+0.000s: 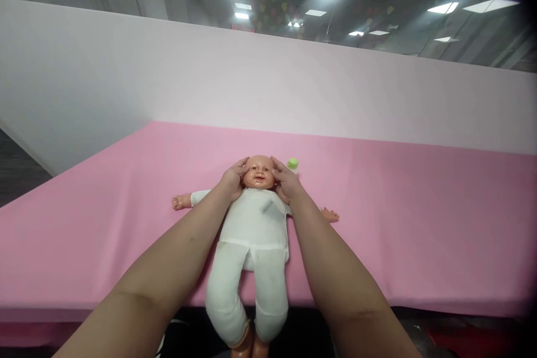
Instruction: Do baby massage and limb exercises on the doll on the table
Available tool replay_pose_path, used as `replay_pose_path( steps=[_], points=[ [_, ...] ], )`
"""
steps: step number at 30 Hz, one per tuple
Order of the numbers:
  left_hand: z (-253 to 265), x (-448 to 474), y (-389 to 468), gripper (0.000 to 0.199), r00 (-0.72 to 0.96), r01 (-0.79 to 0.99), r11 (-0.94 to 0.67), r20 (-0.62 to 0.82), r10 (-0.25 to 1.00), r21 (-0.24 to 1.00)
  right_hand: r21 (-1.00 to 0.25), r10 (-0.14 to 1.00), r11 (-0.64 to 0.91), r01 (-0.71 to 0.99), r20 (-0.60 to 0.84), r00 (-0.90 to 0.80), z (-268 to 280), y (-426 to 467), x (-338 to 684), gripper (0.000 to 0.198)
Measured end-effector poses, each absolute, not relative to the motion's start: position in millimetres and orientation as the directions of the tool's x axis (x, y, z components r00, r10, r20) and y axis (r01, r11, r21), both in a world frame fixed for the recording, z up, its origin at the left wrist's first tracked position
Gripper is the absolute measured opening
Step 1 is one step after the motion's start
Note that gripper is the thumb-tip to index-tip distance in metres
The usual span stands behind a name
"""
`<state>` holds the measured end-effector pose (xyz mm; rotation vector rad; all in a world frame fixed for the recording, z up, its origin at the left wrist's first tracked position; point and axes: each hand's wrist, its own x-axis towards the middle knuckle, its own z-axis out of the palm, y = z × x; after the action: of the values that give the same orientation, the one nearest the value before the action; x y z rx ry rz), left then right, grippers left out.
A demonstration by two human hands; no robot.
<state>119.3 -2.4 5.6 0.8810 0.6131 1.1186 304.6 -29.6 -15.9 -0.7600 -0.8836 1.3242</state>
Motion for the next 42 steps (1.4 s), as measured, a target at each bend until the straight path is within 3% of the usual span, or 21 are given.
replay_pose_path(
  steps=[7,14,19,24,32,42],
  points=[
    [6.6,121.9,-6.5,0.059,0.330,-0.508,0.107,0.078,0.941,0.855,-0.875,0.987,0.156,-0.458,0.158,0.035,-12.1,-33.3,299.3,0.074],
    [2.9,126.9,-11.4,0.075,0.228,-0.356,-0.125,0.216,0.950,0.926,-0.938,0.928,0.344,-0.051,0.332,0.168,-3.3,-44.3,290.9,0.074],
    [0.9,127.4,-9.0,0.072,0.197,-0.297,-0.153,0.217,0.956,0.943,-0.929,0.908,0.366,0.055,0.369,0.200,-1.6,-44.8,290.8,0.065],
    [2.1,130.1,-7.5,0.062,0.213,-0.360,-0.092,0.178,0.961,0.928,-0.938,0.920,0.347,-0.015,0.337,0.198,-12.2,-34.0,292.0,0.059],
    [4.6,130.5,-4.3,0.054,0.247,-0.418,0.045,0.066,0.967,0.907,-0.921,0.972,0.228,-0.317,0.195,0.133,-14.9,-28.4,295.0,0.060],
    [5.6,126.4,-4.3,0.060,0.253,-0.494,0.126,0.004,0.968,0.860,-0.901,0.990,0.131,-0.414,0.139,0.011,-20.7,-27.6,306.4,0.068]
  ],
)
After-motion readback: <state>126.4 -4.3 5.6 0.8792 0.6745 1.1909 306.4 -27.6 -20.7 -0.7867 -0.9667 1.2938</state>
